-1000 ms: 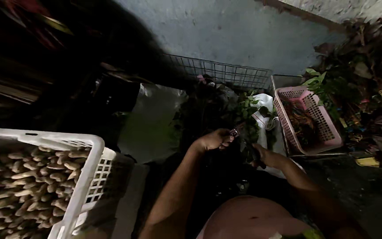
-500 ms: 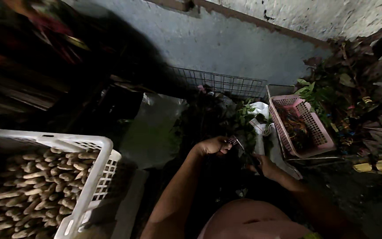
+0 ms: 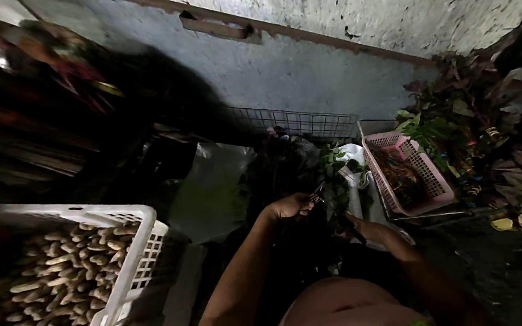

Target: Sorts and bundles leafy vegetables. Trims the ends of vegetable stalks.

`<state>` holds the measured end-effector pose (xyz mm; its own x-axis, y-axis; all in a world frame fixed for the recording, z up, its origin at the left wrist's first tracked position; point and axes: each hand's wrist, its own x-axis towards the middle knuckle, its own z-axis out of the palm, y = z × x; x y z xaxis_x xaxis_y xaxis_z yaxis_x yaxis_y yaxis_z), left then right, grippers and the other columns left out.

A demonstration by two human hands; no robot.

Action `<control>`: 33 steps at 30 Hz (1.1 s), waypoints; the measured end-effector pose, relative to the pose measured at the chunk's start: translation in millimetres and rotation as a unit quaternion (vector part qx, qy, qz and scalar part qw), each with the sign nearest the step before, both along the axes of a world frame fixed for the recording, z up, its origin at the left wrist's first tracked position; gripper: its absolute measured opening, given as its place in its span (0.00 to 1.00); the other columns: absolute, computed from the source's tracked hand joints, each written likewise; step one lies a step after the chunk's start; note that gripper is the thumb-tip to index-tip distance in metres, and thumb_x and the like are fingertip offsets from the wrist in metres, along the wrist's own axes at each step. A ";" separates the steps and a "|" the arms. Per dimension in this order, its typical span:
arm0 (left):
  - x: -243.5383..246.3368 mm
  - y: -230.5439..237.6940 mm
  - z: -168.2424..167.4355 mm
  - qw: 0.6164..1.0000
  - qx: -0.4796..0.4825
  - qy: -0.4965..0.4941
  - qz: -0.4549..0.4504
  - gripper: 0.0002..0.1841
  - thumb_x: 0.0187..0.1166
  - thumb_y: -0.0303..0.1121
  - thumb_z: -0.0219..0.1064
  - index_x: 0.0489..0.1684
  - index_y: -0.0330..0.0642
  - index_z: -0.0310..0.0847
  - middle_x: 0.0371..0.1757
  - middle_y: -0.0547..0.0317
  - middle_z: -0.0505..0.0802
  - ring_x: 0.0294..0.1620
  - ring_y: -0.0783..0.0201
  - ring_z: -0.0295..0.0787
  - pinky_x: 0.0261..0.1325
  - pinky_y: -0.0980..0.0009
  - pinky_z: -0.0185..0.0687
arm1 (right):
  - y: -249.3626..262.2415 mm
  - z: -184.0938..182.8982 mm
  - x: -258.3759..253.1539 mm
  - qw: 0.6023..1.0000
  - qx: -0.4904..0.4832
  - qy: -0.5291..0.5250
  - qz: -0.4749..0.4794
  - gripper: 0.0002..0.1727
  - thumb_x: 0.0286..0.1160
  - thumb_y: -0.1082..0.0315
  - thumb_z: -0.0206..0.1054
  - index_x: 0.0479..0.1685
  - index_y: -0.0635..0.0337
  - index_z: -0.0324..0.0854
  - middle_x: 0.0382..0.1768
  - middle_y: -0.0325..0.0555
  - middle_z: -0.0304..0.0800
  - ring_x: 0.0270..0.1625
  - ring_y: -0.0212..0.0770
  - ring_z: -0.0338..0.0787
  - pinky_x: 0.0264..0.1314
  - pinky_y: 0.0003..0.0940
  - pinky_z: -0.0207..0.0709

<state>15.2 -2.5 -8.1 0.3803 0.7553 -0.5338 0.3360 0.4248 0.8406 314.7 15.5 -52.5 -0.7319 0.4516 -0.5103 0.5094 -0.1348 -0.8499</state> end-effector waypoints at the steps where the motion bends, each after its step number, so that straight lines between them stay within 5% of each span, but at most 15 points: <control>1: 0.3 -0.3 1.3 1.000 0.001 0.006 -0.002 0.10 0.91 0.32 0.55 0.62 0.42 0.74 0.30 0.70 0.77 0.22 0.77 0.71 0.26 0.82 0.70 | -0.6 0.5 2.3 1.000 -0.001 0.001 0.004 0.40 0.80 0.56 0.68 0.88 0.59 0.55 0.64 0.50 0.81 0.58 0.35 0.85 0.64 0.35 0.80; 7: 16.0 0.1 2.4 0.998 -0.009 0.019 -0.051 0.09 0.91 0.32 0.56 0.61 0.41 0.74 0.29 0.70 0.76 0.21 0.78 0.69 0.26 0.82 0.68 | 2.5 6.7 0.3 0.999 0.027 -0.018 0.001 0.33 0.78 0.58 0.71 0.80 0.61 0.67 0.58 0.50 0.84 0.52 0.36 0.86 0.61 0.36 0.82; 16: 23.3 -1.9 6.1 0.997 -0.029 0.033 -0.068 0.10 0.91 0.32 0.56 0.62 0.41 0.74 0.26 0.70 0.76 0.20 0.77 0.69 0.24 0.81 0.68 | -9.7 -2.9 7.7 0.997 -0.052 0.037 -0.036 0.32 0.80 0.54 0.68 0.80 0.56 0.65 0.52 0.38 0.81 0.44 0.25 0.80 0.50 0.24 0.77; 22: 24.9 -1.2 -0.1 0.993 -0.015 0.060 -0.103 0.09 0.91 0.34 0.56 0.59 0.40 0.75 0.26 0.68 0.74 0.19 0.76 0.67 0.23 0.80 0.66 | -6.6 -4.2 6.9 0.999 -0.011 0.008 -0.040 0.20 0.84 0.59 0.66 0.68 0.59 0.77 0.42 0.39 0.85 0.33 0.28 0.81 0.36 0.26 0.77; 25: 22.3 1.9 -4.0 0.992 -0.005 0.071 -0.100 0.11 0.92 0.35 0.56 0.59 0.39 0.75 0.26 0.68 0.74 0.19 0.75 0.67 0.23 0.79 0.66 | -6.3 -4.4 6.7 0.997 -0.013 -0.013 -0.075 0.20 0.84 0.53 0.66 0.60 0.61 0.81 0.35 0.40 0.85 0.29 0.30 0.83 0.33 0.27 0.80; 28: 19.6 5.0 -10.5 0.995 0.013 0.057 -0.078 0.13 0.91 0.35 0.57 0.65 0.41 0.74 0.27 0.68 0.76 0.19 0.75 0.68 0.24 0.78 0.68 | -0.6 -12.7 -3.5 0.991 0.030 -0.094 -0.093 0.21 0.86 0.53 0.64 0.62 0.62 0.82 0.41 0.48 0.88 0.36 0.38 0.87 0.43 0.38 0.84; 31: 18.8 2.2 -4.8 0.994 0.050 0.087 -0.042 0.17 0.88 0.36 0.62 0.71 0.43 0.75 0.34 0.63 0.81 0.23 0.73 0.72 0.28 0.75 0.72 | 17.2 -26.8 -20.1 0.967 0.120 -0.210 -0.077 0.29 0.82 0.46 0.65 0.65 0.63 0.83 0.59 0.60 0.89 0.61 0.56 0.90 0.68 0.60 0.79; 33: 24.5 -1.2 10.6 0.990 0.077 0.118 0.006 0.19 0.87 0.35 0.63 0.74 0.42 0.76 0.39 0.60 0.85 0.28 0.72 0.76 0.33 0.73 0.77 | 25.7 -25.2 -26.7 0.963 0.145 -0.208 -0.096 0.32 0.78 0.45 0.70 0.70 0.64 0.81 0.66 0.63 0.86 0.70 0.60 0.86 0.75 0.64 0.74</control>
